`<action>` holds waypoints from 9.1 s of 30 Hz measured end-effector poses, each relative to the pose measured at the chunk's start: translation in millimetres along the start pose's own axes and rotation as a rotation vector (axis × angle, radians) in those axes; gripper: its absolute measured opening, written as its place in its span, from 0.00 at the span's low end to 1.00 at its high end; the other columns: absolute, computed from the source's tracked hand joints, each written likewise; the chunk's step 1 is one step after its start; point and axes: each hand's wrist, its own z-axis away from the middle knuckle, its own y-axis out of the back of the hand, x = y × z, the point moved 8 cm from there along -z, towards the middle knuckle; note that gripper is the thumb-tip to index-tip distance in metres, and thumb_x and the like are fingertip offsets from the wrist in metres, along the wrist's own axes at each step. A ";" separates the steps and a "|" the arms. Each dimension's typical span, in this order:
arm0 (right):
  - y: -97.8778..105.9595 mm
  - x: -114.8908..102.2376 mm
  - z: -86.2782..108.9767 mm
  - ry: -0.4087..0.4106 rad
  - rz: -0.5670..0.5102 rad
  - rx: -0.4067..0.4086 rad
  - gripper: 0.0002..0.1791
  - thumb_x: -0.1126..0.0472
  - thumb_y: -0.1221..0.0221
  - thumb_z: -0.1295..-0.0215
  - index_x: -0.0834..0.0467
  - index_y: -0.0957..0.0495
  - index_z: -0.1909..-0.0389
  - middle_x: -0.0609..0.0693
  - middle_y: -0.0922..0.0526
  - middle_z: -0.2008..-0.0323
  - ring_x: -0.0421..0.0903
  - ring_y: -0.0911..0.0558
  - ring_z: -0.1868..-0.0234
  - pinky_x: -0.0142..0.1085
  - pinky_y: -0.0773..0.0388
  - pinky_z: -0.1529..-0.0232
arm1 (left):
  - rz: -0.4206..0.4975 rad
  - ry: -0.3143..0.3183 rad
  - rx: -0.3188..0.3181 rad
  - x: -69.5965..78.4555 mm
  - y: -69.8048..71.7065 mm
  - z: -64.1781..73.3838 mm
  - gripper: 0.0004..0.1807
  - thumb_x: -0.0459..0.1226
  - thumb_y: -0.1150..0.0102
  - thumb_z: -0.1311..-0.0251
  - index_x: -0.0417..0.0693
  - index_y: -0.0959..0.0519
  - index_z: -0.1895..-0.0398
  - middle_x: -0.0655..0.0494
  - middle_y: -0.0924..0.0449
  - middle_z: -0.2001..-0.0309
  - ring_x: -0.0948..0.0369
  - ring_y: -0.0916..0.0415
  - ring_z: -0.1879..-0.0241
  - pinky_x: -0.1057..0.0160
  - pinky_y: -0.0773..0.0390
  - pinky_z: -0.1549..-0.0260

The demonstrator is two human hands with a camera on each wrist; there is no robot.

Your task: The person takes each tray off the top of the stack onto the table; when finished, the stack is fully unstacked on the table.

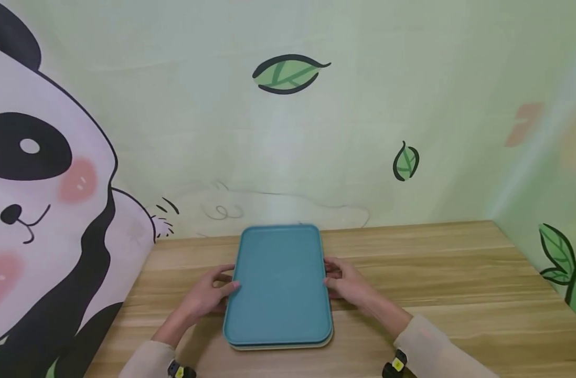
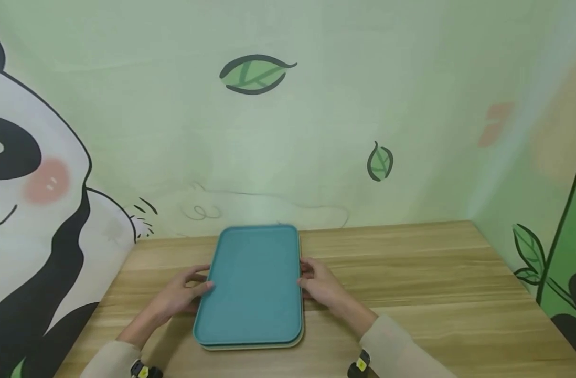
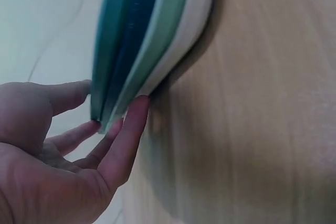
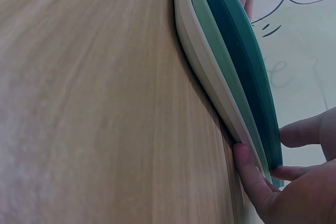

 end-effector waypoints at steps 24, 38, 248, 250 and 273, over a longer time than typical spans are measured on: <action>3.5 1.2 1.5 -0.010 -0.014 -0.024 0.33 0.74 0.44 0.25 0.70 0.40 0.22 0.68 0.31 0.30 0.62 0.25 0.34 0.51 0.14 0.46 | -0.083 0.059 0.041 6.3 2.7 -0.5 0.31 0.28 0.34 0.30 0.41 0.30 0.25 0.37 0.25 0.44 0.50 0.16 0.57 0.48 0.10 0.63; 2.2 3.8 1.1 -0.027 -0.020 -0.025 0.33 0.73 0.44 0.24 0.68 0.40 0.21 0.67 0.31 0.29 0.62 0.25 0.33 0.50 0.15 0.44 | -0.088 0.055 0.055 5.1 1.5 0.9 0.30 0.26 0.37 0.31 0.38 0.30 0.26 0.36 0.26 0.46 0.48 0.18 0.57 0.48 0.10 0.65; 18.7 -5.0 7.4 0.024 0.165 0.022 0.32 0.77 0.37 0.34 0.74 0.31 0.29 0.66 0.22 0.48 0.51 0.16 0.56 0.47 0.11 0.61 | -0.090 -0.012 0.132 8.6 -13.4 -7.9 0.28 0.29 0.37 0.28 0.35 0.28 0.26 0.35 0.24 0.37 0.49 0.15 0.54 0.51 0.11 0.65; 17.8 -4.0 8.1 0.024 0.175 0.006 0.32 0.77 0.38 0.33 0.74 0.32 0.29 0.66 0.22 0.47 0.51 0.16 0.55 0.47 0.11 0.61 | -0.071 0.003 0.120 6.7 -14.0 -7.2 0.28 0.28 0.37 0.29 0.34 0.27 0.27 0.35 0.24 0.37 0.47 0.15 0.52 0.51 0.11 0.64; 19.7 -11.6 9.2 0.058 0.222 0.057 0.35 0.77 0.34 0.38 0.75 0.31 0.29 0.65 0.20 0.50 0.50 0.16 0.57 0.44 0.11 0.65 | -0.061 0.026 0.105 9.3 -15.6 -12.1 0.28 0.28 0.37 0.29 0.35 0.27 0.27 0.35 0.24 0.37 0.45 0.16 0.49 0.50 0.10 0.63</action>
